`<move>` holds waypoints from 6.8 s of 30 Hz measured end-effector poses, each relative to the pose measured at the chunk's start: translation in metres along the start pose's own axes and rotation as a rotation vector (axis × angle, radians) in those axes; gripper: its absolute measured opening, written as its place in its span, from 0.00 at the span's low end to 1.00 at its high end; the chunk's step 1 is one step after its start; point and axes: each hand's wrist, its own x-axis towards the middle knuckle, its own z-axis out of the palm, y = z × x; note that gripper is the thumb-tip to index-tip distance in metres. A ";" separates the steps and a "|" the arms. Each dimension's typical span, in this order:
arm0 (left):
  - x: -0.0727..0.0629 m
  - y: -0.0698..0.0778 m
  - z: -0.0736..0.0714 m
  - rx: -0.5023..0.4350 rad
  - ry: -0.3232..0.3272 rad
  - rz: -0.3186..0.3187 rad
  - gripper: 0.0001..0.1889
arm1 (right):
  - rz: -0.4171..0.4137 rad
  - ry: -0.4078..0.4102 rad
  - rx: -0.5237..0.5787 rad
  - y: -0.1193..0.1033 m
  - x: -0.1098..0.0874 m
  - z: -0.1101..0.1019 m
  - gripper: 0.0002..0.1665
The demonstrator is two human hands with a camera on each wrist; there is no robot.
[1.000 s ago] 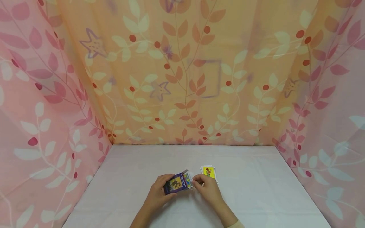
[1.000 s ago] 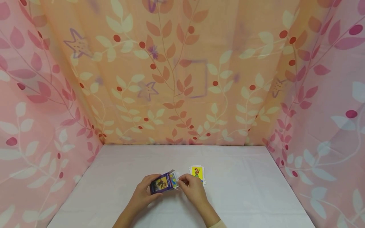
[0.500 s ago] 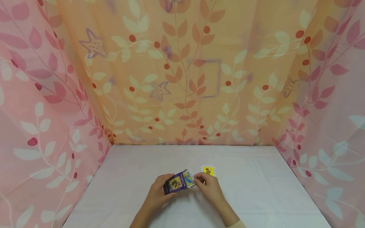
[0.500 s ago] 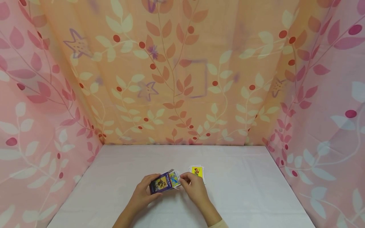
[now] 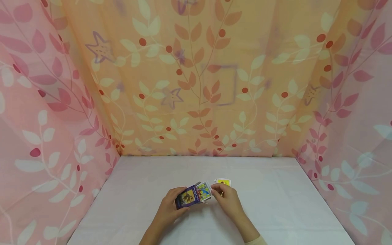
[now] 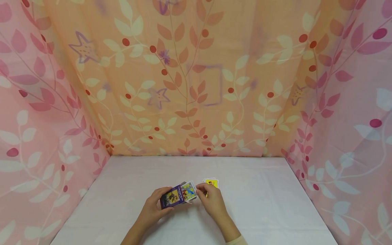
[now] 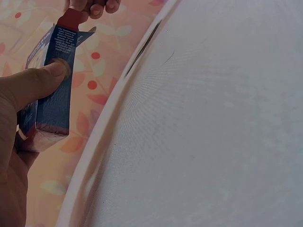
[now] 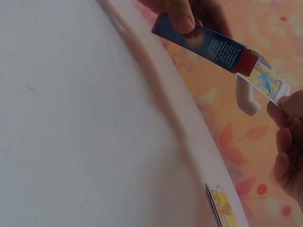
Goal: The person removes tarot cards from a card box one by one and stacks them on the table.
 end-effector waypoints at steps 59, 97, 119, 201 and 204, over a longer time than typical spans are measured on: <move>0.000 0.000 0.003 -0.024 -0.006 0.003 0.44 | 0.058 0.155 0.039 0.014 0.012 -0.036 0.05; 0.001 -0.006 0.003 -0.038 -0.018 -0.016 0.44 | -0.026 -0.008 -0.090 0.029 0.064 -0.071 0.06; 0.001 -0.007 0.003 -0.038 -0.033 -0.007 0.43 | 0.002 -0.209 -0.188 0.067 0.083 -0.067 0.05; 0.000 -0.003 -0.002 -0.037 -0.027 -0.061 0.43 | 0.006 -0.247 -0.250 0.114 0.093 -0.044 0.05; 0.001 -0.003 -0.003 -0.037 -0.026 -0.062 0.43 | -0.016 -0.230 -0.245 0.112 0.091 -0.044 0.06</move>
